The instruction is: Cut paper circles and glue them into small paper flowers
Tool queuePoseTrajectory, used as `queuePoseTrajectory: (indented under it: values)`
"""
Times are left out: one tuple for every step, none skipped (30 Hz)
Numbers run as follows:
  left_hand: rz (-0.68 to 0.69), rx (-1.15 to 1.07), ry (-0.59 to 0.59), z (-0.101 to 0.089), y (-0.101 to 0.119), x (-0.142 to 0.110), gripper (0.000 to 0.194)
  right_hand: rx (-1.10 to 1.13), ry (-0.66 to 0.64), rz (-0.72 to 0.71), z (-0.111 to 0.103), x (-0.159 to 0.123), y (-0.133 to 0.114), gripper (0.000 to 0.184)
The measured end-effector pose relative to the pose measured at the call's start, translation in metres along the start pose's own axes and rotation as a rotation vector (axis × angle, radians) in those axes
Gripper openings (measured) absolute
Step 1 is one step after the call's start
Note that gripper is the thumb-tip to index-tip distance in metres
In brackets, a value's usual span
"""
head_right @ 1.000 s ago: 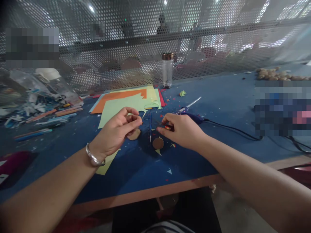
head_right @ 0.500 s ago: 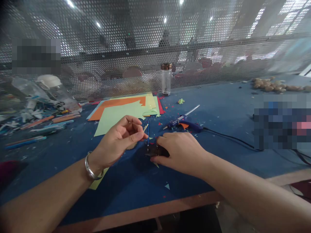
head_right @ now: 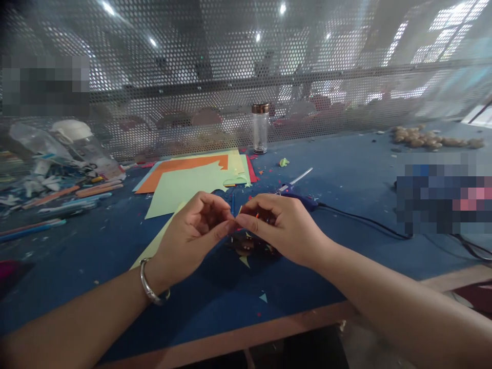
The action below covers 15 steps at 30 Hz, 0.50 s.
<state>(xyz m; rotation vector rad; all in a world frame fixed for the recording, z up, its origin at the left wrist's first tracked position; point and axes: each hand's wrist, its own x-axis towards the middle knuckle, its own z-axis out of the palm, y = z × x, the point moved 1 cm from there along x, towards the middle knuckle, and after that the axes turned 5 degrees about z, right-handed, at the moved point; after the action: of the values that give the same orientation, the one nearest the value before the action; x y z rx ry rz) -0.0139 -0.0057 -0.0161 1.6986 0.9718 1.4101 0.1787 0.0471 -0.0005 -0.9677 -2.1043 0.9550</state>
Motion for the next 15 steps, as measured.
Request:
queuePoseTrajectory:
  values:
    - [-0.009,-0.009,0.0,0.0005,-0.0003,0.0,0.017,0.008,-0.001,-0.001,0.0001,-0.0001,0.0002,0.028]
    - [-0.019,-0.018,0.0,0.0008,-0.0005,0.0001,0.017,0.013,0.0,-0.007,0.0001,0.0,0.0003,0.027]
    - [-0.027,-0.03,0.002,0.0011,-0.0008,0.0001,0.016,0.018,0.001,-0.016,0.0003,0.0002,0.0002,0.025]
    - [-0.035,-0.045,0.007,0.0013,-0.001,0.0002,0.017,0.022,0.006,-0.027,0.0003,0.0006,0.0001,0.024]
    - [-0.043,-0.063,0.015,0.0013,-0.0013,0.0003,0.017,0.027,0.012,-0.039,0.0004,0.001,-0.0001,0.022]
    - [-0.053,-0.08,0.022,0.0014,-0.0016,0.0005,0.018,0.031,0.018,-0.051,0.0004,0.0015,-0.0003,0.021]
    - [-0.064,-0.098,0.03,0.0014,-0.0021,0.0008,0.019,0.033,0.026,-0.059,0.0004,0.0019,-0.0004,0.02]
    - [-0.075,-0.115,0.037,0.0013,-0.0026,0.0011,0.02,0.033,0.03,-0.061,0.0003,0.0023,-0.0003,0.02]
    - [-0.083,-0.131,0.042,0.0013,-0.0032,0.0014,0.022,0.033,0.031,-0.057,0.0002,0.0027,-0.0001,0.02]
    - [-0.093,-0.144,0.046,0.0012,-0.0039,0.0017,0.022,0.033,0.031,-0.051,0.0001,0.0029,0.0003,0.021]
    - [-0.1,-0.154,0.047,0.0011,-0.0046,0.0019,0.023,0.034,0.03,-0.044,0.0,0.0032,0.0008,0.021]
    - [-0.107,-0.165,0.047,0.0009,-0.0051,0.002,0.023,0.035,0.027,-0.035,-0.0001,0.0033,0.0014,0.021]
    - [-0.115,-0.173,0.045,0.0008,-0.0055,0.0021,0.024,0.037,0.022,-0.027,-0.0001,0.0035,0.002,0.021]
    - [-0.126,-0.18,0.042,0.0006,-0.0058,0.0021,0.024,0.041,0.016,-0.021,-0.0001,0.0037,0.0026,0.021]
    - [-0.138,-0.187,0.04,0.0004,-0.0058,0.002,0.024,0.046,0.011,-0.017,-0.0001,0.0038,0.003,0.021]
